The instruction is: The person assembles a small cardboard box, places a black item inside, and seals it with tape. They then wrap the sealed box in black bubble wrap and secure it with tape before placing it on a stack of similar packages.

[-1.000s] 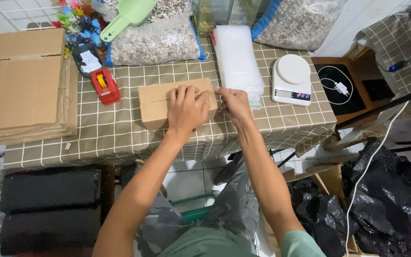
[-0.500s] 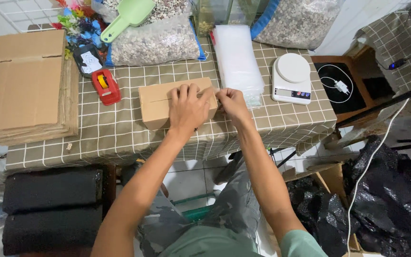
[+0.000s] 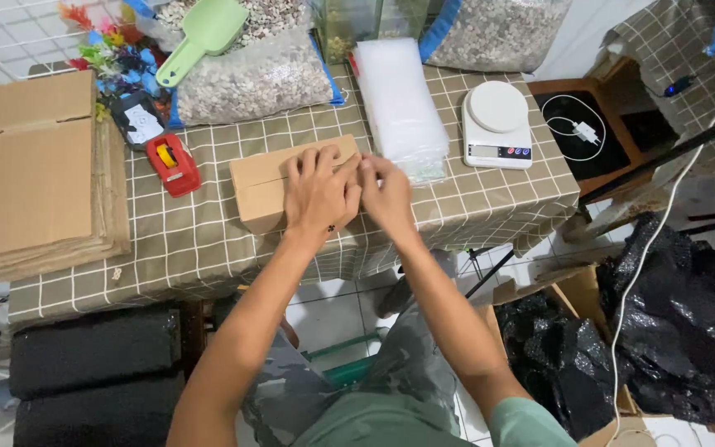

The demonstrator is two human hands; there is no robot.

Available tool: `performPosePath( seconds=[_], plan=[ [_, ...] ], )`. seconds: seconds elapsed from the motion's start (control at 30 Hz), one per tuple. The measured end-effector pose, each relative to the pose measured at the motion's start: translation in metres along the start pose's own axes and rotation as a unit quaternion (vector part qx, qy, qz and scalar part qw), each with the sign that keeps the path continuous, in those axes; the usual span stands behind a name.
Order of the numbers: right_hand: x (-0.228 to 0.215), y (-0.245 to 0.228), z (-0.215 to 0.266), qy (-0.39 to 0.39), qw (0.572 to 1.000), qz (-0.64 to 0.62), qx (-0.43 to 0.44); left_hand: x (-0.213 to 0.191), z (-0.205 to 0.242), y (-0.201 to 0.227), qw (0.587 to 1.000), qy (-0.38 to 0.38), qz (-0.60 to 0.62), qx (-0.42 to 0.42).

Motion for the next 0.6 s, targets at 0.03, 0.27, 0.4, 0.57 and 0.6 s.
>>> performPosePath(
  seconds=[0.03, 0.27, 0.4, 0.57, 0.6],
  plan=[
    [0.002, -0.010, 0.005, -0.001, 1.000, -0.002, -0.018, -0.005, -0.002, 0.001, 1.000, -0.011, 0.003, -0.007],
    [0.012, 0.014, 0.005, -0.003, 1.000, 0.013, -0.008, -0.001, -0.002, -0.002, 0.999, -0.042, 0.018, -0.023],
    [0.011, 0.019, 0.004, -0.005, 1.000, 0.014, -0.004, -0.031, -0.007, -0.023, 0.986, -0.055, 0.138, -0.080],
    [0.016, 0.032, 0.006, 0.015, 1.000, 0.002, -0.003, -0.041, 0.045, -0.132, 0.883, 0.090, 0.316, -0.335],
    [0.019, 0.032, 0.008, 0.005, 1.000, -0.003, -0.008, -0.017, 0.060, -0.147, 0.883, 0.097, 0.308, -0.341]
  ],
)
Point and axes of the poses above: each hand's wrist, its own z-axis away from the middle knuckle, its own x-axis out of the palm, y = z × x, the point moved 8 cm from there along -z, towards the middle knuckle, and after that the axes turned 4 degrees about -x, right-handed, at the moved point
